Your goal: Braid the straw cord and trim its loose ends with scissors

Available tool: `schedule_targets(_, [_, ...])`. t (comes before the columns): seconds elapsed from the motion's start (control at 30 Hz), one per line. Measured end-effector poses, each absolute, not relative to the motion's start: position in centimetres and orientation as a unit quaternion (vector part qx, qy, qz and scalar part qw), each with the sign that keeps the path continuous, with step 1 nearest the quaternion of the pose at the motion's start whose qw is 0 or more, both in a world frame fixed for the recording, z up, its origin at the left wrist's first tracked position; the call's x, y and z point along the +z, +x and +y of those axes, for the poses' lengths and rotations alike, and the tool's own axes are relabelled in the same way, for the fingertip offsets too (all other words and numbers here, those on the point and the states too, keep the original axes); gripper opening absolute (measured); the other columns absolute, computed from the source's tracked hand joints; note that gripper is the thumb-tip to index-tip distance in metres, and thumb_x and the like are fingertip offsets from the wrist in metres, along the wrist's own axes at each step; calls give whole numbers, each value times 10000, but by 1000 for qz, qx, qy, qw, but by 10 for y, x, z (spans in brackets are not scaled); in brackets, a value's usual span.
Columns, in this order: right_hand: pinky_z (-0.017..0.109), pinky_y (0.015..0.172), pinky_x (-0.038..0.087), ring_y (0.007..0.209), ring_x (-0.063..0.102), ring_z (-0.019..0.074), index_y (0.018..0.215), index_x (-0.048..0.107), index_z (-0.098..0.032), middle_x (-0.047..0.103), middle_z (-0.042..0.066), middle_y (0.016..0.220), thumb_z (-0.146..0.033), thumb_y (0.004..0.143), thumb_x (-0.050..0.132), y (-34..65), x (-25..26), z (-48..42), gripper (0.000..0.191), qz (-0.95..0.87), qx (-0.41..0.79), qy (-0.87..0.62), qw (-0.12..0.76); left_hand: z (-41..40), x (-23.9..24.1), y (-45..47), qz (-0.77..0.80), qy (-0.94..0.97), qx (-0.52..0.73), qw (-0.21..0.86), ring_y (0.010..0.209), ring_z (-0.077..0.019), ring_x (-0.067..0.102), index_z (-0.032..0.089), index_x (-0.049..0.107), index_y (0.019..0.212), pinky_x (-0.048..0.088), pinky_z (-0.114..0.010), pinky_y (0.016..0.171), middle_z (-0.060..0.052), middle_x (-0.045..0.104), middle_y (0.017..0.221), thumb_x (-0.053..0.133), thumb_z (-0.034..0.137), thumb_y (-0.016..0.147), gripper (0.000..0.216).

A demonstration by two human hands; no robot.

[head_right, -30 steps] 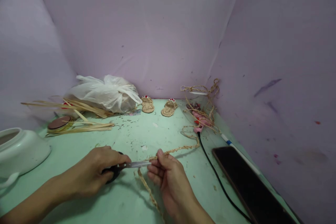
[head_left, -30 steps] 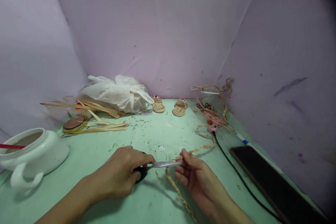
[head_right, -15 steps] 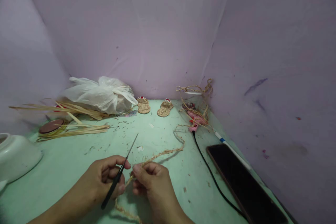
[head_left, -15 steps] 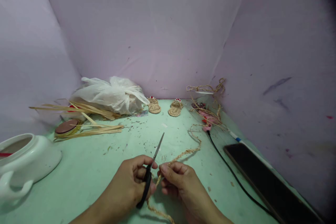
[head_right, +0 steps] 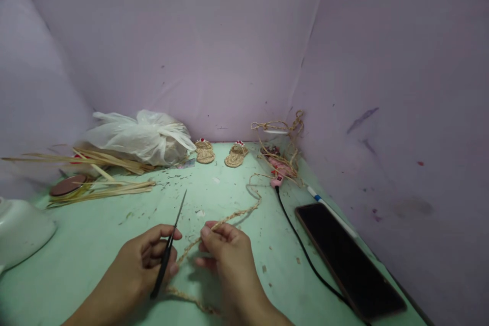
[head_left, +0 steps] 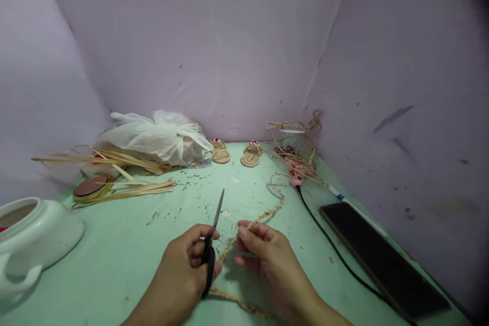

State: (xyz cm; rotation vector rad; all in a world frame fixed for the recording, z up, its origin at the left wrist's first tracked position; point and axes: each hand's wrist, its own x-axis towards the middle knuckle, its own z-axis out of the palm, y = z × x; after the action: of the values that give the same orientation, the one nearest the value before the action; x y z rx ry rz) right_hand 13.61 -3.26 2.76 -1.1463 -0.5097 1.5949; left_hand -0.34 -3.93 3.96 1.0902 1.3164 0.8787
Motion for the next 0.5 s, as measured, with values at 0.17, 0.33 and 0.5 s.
schedule_targets(0.17, [255,581,452,523,552,110,836,594,-77,599,19,583,-196,536,738,134,26,-36,353,-205,698,-472,498,-45,43,-3,518,511,309,613,413,-55,387,158,531,777,288,-165,410,75,467,479,655,212,524,286])
schedule_targets(0.33, [227,534,420,469,538,90,792,653,-82,573,-3,524,-257,563,719,132,31,-45,296,-299,787,-386,378,-26,48,-17,567,460,389,561,436,-88,452,156,504,865,310,-184,427,49,528,504,674,326,555,392])
schedule_targets(0.5, [186,451,373,415,507,73,730,685,-79,514,-22,451,-305,563,712,128,25,-53,283,-346,851,-312,245,-19,42,-23,489,416,331,692,427,-54,432,136,503,905,246,-171,423,-47,623,665,652,332,618,378])
